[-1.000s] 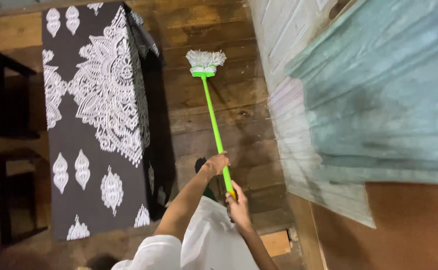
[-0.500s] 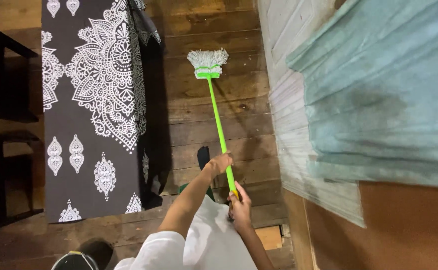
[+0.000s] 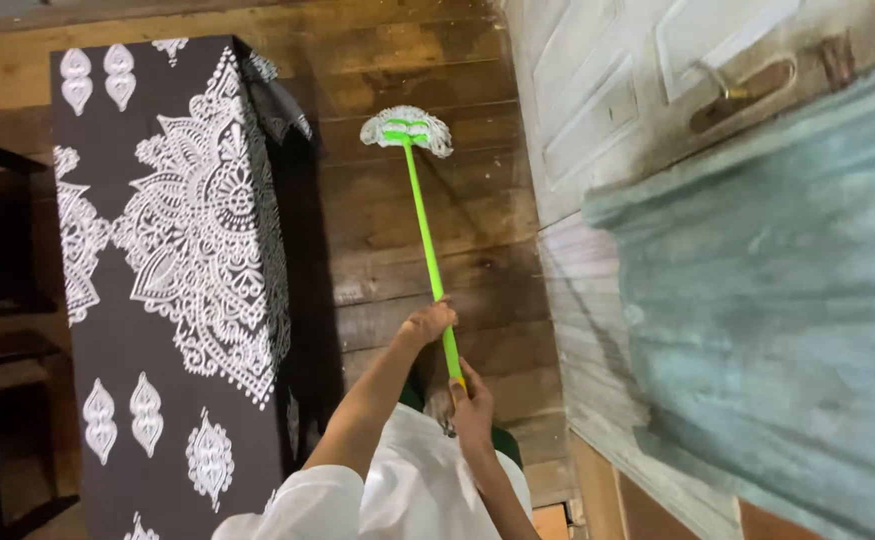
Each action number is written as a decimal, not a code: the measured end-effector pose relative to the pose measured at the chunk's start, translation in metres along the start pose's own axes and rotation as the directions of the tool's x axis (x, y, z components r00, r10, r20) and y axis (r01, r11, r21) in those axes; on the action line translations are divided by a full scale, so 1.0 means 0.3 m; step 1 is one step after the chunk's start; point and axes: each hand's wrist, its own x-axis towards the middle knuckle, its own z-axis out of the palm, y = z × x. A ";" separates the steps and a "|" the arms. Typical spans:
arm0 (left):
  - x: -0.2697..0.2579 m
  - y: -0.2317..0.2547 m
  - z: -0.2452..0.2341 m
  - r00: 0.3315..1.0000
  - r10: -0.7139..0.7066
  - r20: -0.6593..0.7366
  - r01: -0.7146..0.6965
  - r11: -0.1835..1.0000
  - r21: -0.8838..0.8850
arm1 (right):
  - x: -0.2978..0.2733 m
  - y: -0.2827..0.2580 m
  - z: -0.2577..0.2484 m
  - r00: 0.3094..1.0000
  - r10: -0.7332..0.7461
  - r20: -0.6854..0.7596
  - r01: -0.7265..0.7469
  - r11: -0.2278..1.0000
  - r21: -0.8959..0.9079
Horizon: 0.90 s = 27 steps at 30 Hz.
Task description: Mopping the wooden floor around a table and chairs.
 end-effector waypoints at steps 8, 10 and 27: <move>0.188 -0.256 -0.039 0.798 0.111 -0.593 0.369 0.688 0.625 | 0.247 -0.311 0.165 0.986 0.164 0.013 -0.164 0.985 0.046; 0.278 -0.352 -0.034 0.882 0.057 -0.467 0.281 0.733 0.620 | 0.348 -0.369 0.207 0.988 0.155 0.019 -0.156 0.988 0.021; 0.877 -0.891 -0.274 0.875 -0.100 -0.475 0.316 0.859 0.402 | 1.046 -0.836 0.367 0.979 0.146 0.145 -0.143 0.989 -0.032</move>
